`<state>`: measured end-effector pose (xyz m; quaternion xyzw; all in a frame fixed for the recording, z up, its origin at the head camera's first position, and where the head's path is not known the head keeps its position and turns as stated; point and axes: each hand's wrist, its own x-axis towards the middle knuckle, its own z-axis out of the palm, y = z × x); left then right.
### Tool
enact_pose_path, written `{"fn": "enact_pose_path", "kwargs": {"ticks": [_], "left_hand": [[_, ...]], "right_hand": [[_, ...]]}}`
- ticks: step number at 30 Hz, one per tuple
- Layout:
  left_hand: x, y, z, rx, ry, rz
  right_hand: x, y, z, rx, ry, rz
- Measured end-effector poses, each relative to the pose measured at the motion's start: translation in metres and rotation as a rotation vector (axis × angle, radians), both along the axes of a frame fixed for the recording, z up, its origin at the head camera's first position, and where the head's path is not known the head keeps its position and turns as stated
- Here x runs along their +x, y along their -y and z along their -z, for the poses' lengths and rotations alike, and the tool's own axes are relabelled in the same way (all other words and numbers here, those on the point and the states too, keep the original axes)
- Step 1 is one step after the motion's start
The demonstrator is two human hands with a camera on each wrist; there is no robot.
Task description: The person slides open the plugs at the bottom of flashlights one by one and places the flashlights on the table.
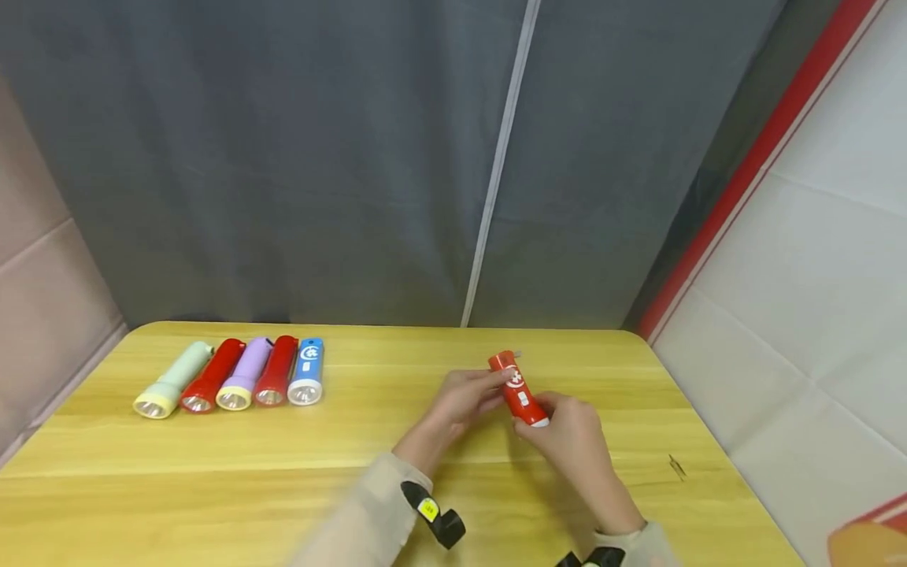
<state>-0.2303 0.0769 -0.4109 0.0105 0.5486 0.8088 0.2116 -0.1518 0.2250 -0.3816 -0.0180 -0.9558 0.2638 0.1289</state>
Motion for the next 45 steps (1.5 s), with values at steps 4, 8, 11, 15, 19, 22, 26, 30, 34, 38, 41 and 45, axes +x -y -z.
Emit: {"fn": "enact_pose_path", "kwargs": {"ticks": [4, 8, 11, 15, 19, 22, 26, 30, 34, 38, 41, 45], "left_hand": [[-0.003, -0.013, 0.006, -0.012, 0.019, -0.042], [-0.002, -0.019, 0.011, -0.051, 0.025, -0.061], [-0.001, -0.02, 0.013, -0.077, 0.024, -0.065], [-0.003, -0.023, 0.018, -0.121, 0.006, -0.076], [-0.006, -0.03, 0.023, -0.164, -0.025, -0.088], [-0.007, -0.036, 0.026, -0.173, -0.037, -0.077], [-0.009, -0.043, 0.028, -0.185, -0.071, -0.048], [-0.011, -0.044, 0.03, -0.319, -0.15, -0.041], [-0.015, -0.043, 0.031, -0.434, -0.173, -0.033], [-0.021, -0.046, 0.032, -0.43, -0.145, -0.023], [-0.023, -0.049, 0.034, -0.42, -0.139, -0.026], [-0.025, -0.053, 0.036, -0.411, -0.158, -0.038]], "right_hand": [[-0.001, -0.005, 0.002, 0.031, 0.009, 0.025], [-0.002, -0.006, 0.004, 0.058, 0.051, 0.046], [-0.003, -0.005, 0.006, 0.075, 0.067, 0.063], [-0.006, -0.004, 0.011, 0.088, 0.057, 0.085], [-0.01, -0.007, 0.016, 0.094, 0.044, 0.1], [-0.011, -0.012, 0.018, 0.093, 0.045, 0.123], [-0.01, -0.018, 0.021, 0.088, 0.046, 0.152], [-0.012, -0.021, 0.026, 0.081, 0.071, 0.16], [-0.014, -0.022, 0.03, 0.083, 0.097, 0.165], [-0.015, -0.023, 0.031, 0.1, 0.088, 0.175], [-0.015, -0.023, 0.03, 0.121, 0.09, 0.192], [-0.016, -0.023, 0.029, 0.166, 0.107, 0.224]]}}
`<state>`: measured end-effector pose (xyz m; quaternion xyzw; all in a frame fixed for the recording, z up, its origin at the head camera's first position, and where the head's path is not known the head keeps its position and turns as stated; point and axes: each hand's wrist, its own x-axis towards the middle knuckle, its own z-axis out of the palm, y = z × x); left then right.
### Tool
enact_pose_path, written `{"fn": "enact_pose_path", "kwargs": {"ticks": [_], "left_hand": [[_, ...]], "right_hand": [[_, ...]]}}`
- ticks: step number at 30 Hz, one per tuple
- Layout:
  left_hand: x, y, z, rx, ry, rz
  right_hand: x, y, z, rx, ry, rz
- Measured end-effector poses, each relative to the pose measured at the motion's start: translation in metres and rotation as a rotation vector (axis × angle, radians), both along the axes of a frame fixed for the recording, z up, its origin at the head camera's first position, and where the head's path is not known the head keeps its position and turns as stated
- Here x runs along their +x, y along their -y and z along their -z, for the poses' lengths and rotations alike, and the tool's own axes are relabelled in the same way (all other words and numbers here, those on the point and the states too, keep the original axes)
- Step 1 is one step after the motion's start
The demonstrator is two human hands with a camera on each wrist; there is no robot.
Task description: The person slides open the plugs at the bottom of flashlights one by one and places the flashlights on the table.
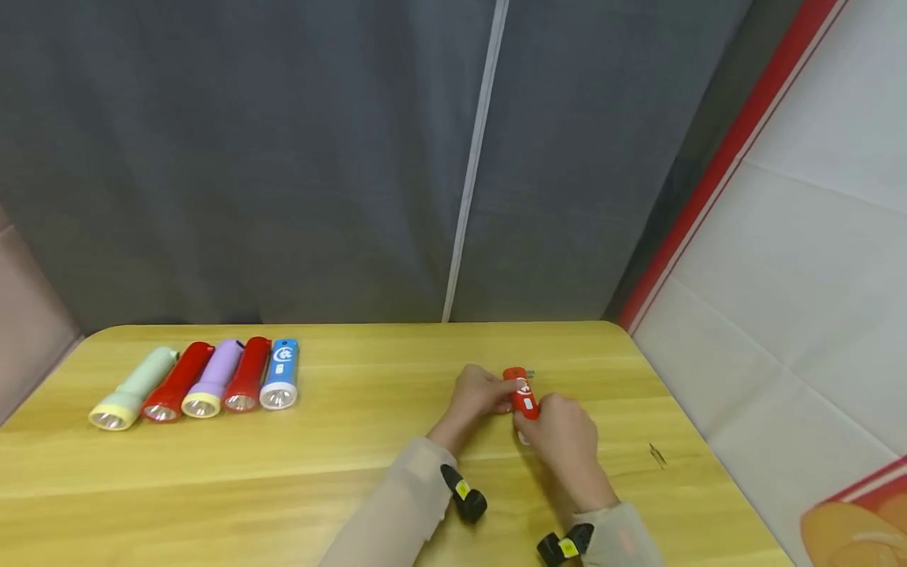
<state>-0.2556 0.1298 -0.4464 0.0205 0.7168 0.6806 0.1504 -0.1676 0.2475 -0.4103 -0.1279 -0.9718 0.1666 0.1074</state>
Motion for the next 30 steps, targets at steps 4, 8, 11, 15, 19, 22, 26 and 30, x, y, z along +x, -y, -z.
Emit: {"fn": "enact_pose_path", "kwargs": {"ticks": [4, 8, 11, 15, 19, 22, 26, 30], "left_hand": [[-0.0025, -0.0007, 0.0016, 0.0, -0.005, -0.009], [-0.0046, -0.0004, 0.0019, -0.016, 0.005, -0.017], [-0.0055, 0.0001, 0.0019, -0.033, -0.007, -0.018], [-0.0054, 0.0009, 0.0018, -0.046, -0.029, -0.01], [-0.005, 0.0005, 0.0011, -0.057, -0.042, -0.006], [-0.0043, -0.0003, 0.0009, -0.073, -0.05, 0.002], [-0.0029, -0.0017, 0.001, -0.089, -0.06, 0.015], [-0.0007, -0.0024, 0.0002, -0.102, -0.078, 0.029]], "right_hand": [[-0.0013, 0.0022, 0.0002, 0.024, 0.013, 0.021], [-0.0025, 0.0034, 0.0012, 0.03, 0.014, 0.031], [-0.0032, 0.0036, 0.0018, 0.027, 0.018, 0.038], [-0.0036, 0.0033, 0.0017, 0.028, 0.022, 0.046], [-0.0034, 0.0028, 0.001, 0.029, 0.019, 0.048], [-0.0029, 0.0021, 0.0011, 0.034, 0.025, 0.041], [-0.0013, 0.0009, 0.0008, 0.044, 0.041, 0.027], [0.0, -0.0014, 0.0003, 0.059, 0.077, 0.027]]}}
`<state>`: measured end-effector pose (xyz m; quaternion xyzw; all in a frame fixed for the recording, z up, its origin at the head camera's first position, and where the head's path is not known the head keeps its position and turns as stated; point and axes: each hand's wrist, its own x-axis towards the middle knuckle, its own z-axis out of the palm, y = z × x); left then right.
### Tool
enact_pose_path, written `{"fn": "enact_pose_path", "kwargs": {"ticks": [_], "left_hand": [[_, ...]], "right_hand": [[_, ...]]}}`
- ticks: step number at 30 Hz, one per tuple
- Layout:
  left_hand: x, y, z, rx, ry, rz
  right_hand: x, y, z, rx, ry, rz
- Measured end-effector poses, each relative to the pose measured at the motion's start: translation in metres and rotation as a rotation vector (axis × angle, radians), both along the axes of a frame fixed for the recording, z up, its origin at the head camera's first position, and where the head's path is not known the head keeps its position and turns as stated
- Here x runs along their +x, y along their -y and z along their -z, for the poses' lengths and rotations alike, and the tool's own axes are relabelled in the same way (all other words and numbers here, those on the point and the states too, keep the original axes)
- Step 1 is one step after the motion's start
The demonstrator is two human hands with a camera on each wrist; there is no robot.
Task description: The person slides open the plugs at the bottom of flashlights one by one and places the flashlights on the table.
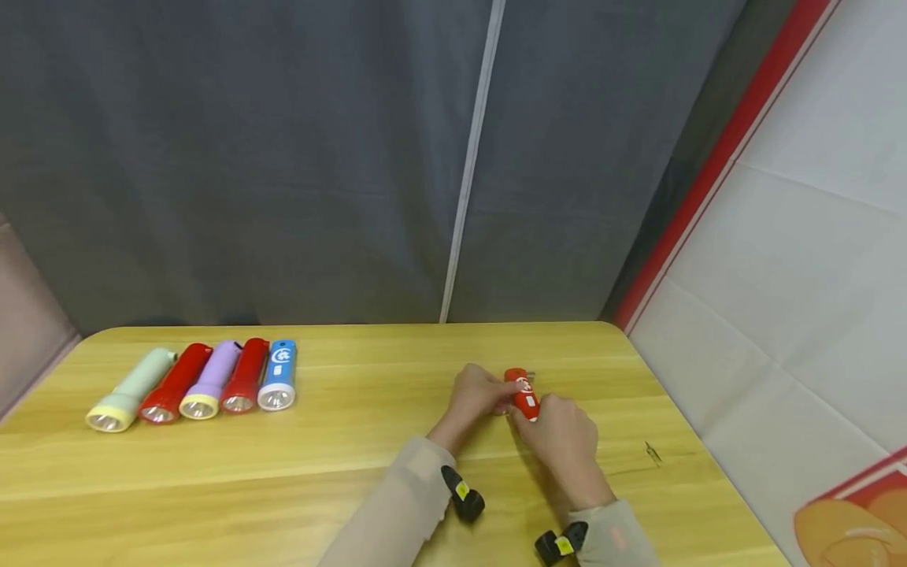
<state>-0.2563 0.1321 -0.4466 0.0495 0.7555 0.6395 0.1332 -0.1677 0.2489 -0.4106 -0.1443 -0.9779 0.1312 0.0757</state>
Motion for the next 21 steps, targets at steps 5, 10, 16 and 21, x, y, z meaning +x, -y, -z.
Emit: {"fn": "enact_pose_path", "kwargs": {"ticks": [5, 10, 16, 21], "left_hand": [[0.004, 0.005, -0.003, -0.006, -0.01, 0.013], [0.007, 0.019, -0.011, -0.038, -0.064, 0.045], [0.012, 0.042, -0.023, -0.213, -0.172, 0.103], [0.023, 0.061, -0.038, -0.302, -0.219, 0.139]], "right_hand": [[-0.002, 0.0, 0.001, 0.007, 0.01, -0.005], [-0.003, 0.003, -0.002, 0.037, -0.025, -0.029], [0.001, 0.006, -0.012, 0.151, -0.161, -0.043], [0.008, 0.01, -0.021, 0.216, -0.349, -0.095]]}}
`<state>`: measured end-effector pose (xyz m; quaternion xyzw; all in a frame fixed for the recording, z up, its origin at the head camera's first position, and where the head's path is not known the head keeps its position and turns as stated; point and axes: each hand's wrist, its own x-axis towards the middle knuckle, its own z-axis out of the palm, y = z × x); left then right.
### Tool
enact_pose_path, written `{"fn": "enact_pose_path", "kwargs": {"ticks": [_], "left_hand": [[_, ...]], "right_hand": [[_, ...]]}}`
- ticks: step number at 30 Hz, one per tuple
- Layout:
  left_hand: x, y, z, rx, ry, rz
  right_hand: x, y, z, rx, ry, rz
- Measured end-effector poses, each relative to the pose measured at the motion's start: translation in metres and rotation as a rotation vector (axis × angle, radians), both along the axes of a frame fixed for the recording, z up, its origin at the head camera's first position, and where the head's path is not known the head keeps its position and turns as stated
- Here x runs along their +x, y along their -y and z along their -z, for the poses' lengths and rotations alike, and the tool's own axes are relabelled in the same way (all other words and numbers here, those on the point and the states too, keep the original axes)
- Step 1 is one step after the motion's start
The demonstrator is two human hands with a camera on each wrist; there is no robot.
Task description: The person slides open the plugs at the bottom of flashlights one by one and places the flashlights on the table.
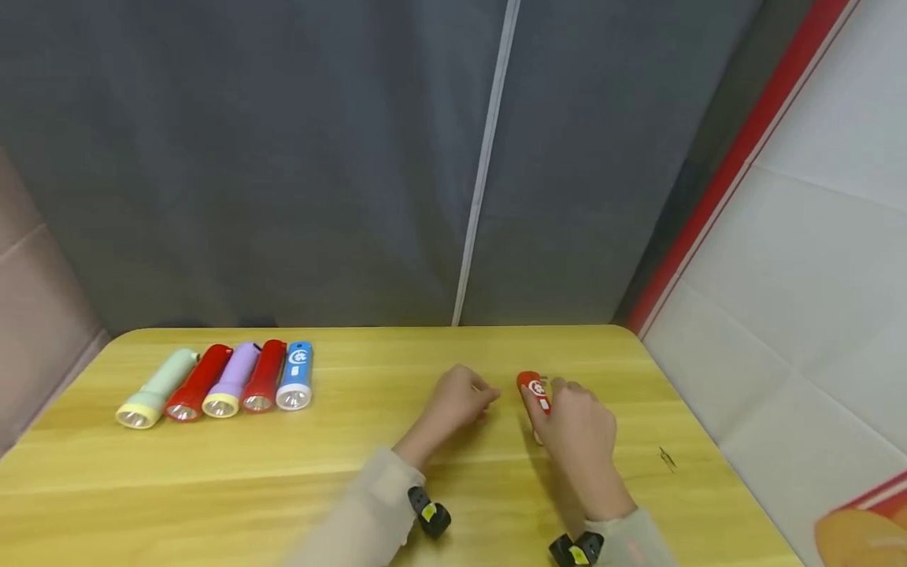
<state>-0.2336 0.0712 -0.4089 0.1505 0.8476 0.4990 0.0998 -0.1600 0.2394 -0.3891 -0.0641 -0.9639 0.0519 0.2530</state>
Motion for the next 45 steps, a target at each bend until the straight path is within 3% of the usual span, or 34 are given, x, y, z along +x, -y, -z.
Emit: {"fn": "enact_pose_path", "kwargs": {"ticks": [2, 4, 8, 12, 17, 27, 32, 36, 40, 45], "left_hand": [[0.003, 0.009, -0.007, -0.041, -0.019, 0.004], [0.006, 0.02, -0.015, -0.085, -0.042, 0.006], [0.011, 0.043, -0.028, -0.152, -0.103, -0.021], [0.014, 0.065, -0.035, -0.211, -0.161, -0.084], [0.012, 0.096, -0.038, -0.3, -0.18, -0.178], [-0.003, 0.167, -0.041, -0.409, -0.293, -0.195], [-0.008, 0.189, -0.046, -0.481, -0.321, -0.242], [-0.021, 0.204, -0.047, -0.539, -0.364, -0.289], [-0.038, 0.215, -0.043, -0.587, -0.346, -0.321], [-0.053, 0.217, -0.039, -0.639, -0.248, -0.332]], "right_hand": [[0.001, 0.003, -0.003, -0.004, -0.043, -0.061], [0.001, 0.006, -0.006, -0.03, -0.031, -0.133], [-0.002, 0.016, -0.01, -0.094, 0.081, -0.266], [-0.009, 0.029, -0.004, -0.163, 0.196, -0.314], [-0.019, 0.052, 0.009, -0.284, 0.266, -0.398], [-0.027, 0.104, 0.012, -0.359, 0.376, -0.545], [-0.03, 0.128, 0.016, -0.383, 0.419, -0.584], [-0.035, 0.145, 0.018, -0.406, 0.422, -0.605], [-0.041, 0.161, 0.022, -0.49, 0.438, -0.638], [-0.048, 0.178, 0.029, -0.626, 0.457, -0.646]]}}
